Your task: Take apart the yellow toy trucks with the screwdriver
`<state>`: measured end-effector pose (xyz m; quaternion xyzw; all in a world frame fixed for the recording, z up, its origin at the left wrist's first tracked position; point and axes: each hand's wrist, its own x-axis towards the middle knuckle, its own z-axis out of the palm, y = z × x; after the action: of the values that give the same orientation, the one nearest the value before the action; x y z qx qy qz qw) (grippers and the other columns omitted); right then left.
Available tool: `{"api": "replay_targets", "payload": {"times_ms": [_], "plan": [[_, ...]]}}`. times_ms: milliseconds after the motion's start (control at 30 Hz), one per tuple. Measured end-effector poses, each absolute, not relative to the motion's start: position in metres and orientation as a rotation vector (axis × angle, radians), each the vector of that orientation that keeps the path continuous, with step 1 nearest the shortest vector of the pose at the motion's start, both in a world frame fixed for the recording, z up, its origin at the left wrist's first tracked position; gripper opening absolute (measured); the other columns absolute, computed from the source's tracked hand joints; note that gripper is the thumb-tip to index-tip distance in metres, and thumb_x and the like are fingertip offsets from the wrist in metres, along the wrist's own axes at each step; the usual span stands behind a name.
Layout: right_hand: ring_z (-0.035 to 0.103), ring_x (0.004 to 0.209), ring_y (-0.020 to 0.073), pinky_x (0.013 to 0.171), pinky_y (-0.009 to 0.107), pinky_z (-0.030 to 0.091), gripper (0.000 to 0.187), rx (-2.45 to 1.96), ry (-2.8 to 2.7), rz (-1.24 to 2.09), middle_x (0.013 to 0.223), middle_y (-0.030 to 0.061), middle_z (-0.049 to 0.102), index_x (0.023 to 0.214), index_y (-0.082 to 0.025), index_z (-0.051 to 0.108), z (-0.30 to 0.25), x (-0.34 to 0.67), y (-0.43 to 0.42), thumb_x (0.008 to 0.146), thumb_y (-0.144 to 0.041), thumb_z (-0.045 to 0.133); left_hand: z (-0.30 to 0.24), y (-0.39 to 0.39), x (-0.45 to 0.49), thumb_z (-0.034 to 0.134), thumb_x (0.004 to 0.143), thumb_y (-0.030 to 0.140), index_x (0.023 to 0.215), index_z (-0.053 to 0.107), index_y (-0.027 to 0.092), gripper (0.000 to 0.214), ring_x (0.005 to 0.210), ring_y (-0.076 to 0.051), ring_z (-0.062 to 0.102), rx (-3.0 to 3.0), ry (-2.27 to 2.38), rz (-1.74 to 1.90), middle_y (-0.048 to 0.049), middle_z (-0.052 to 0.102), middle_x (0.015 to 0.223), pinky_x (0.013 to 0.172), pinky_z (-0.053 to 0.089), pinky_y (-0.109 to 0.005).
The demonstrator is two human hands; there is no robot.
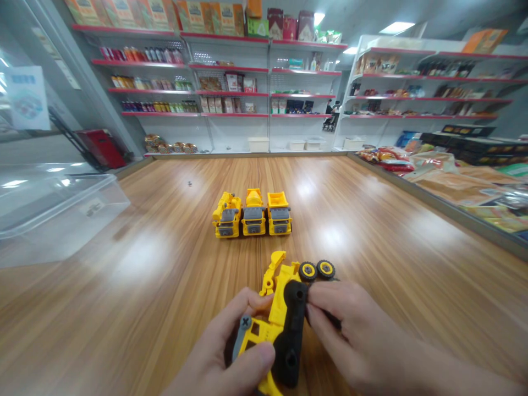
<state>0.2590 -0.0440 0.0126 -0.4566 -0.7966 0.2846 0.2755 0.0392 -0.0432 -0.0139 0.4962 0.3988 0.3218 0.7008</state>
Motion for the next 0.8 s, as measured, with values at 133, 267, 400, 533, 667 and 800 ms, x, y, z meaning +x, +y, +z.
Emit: {"api": "replay_targets", "payload": {"times_ms": [133, 267, 400, 533, 667, 800], "plan": [[0.042, 0.060, 0.0115, 0.058, 0.029, 0.028, 0.026, -1.260, -2.132, 0.703, 0.066, -0.0021, 0.048, 0.068, -0.020, 0.037, 0.0114, 0.2579, -0.0441, 0.094, -0.017, 0.041, -0.0164, -0.0419, 0.0405, 0.073, 0.076, 0.056, 0.102, 0.058, 0.026, 0.042, 0.062, -0.011, 0.056, 1.107, 0.897, 0.751, 0.0028, 0.062, 0.075, 0.059, 0.043, -0.021], [0.045, 0.062, 0.0131, 0.057, 0.028, 0.031, 0.032, -1.348, -1.984, 0.938, 0.067, -0.0012, 0.049, 0.069, -0.019, 0.046, 0.0099, 0.2583, -0.0409, 0.099, -0.024, 0.035, -0.0199, -0.0444, 0.0409, 0.074, 0.075, 0.053, 0.111, 0.059, 0.029, 0.046, 0.059, -0.010, 0.049, 1.214, 0.958, 0.830, 0.0037, 0.060, 0.072, 0.056, 0.039, -0.020], [0.043, 0.061, 0.0130, 0.055, 0.027, 0.031, 0.034, -1.318, -1.955, 1.053, 0.065, -0.0017, 0.045, 0.068, -0.019, 0.047, 0.0086, 0.2594, -0.0398, 0.099, -0.026, 0.036, -0.0191, -0.0447, 0.0409, 0.073, 0.075, 0.055, 0.109, 0.060, 0.030, 0.044, 0.059, -0.010, 0.046, 1.226, 0.960, 0.805, 0.0041, 0.058, 0.072, 0.056, 0.037, -0.020], [0.047, 0.066, 0.0137, 0.061, 0.028, 0.034, 0.021, -1.176, -2.111, 0.730, 0.073, 0.0007, 0.054, 0.073, -0.019, 0.046, 0.0080, 0.2598, -0.0406, 0.093, -0.015, 0.043, -0.0178, -0.0438, 0.0405, 0.074, 0.074, 0.054, 0.107, 0.061, 0.030, 0.043, 0.059, -0.011, 0.045, 1.213, 0.969, 0.846, 0.0047, 0.055, 0.070, 0.057, 0.037, -0.021], [0.050, 0.070, 0.0146, 0.063, 0.029, 0.036, 0.015, -1.165, -2.142, 0.624, 0.077, 0.0018, 0.057, 0.076, -0.020, 0.045, 0.0092, 0.2594, -0.0418, 0.089, -0.012, 0.047, -0.0186, -0.0443, 0.0399, 0.075, 0.074, 0.052, 0.108, 0.061, 0.030, 0.043, 0.058, -0.012, 0.045, 1.215, 0.953, 0.872, 0.0038, 0.057, 0.070, 0.055, 0.036, -0.022], [0.050, 0.064, 0.0141, 0.061, 0.029, 0.037, 0.028, -1.209, -2.086, 0.729, 0.070, 0.0009, 0.056, 0.071, -0.020, 0.044, 0.0142, 0.2584, -0.0434, 0.097, -0.018, 0.035, -0.0209, -0.0450, 0.0393, 0.073, 0.077, 0.049, 0.111, 0.062, 0.030, 0.041, 0.056, -0.012, 0.046, 1.237, 0.931, 0.835, 0.0028, 0.059, 0.070, 0.053, 0.035, -0.022]]}}
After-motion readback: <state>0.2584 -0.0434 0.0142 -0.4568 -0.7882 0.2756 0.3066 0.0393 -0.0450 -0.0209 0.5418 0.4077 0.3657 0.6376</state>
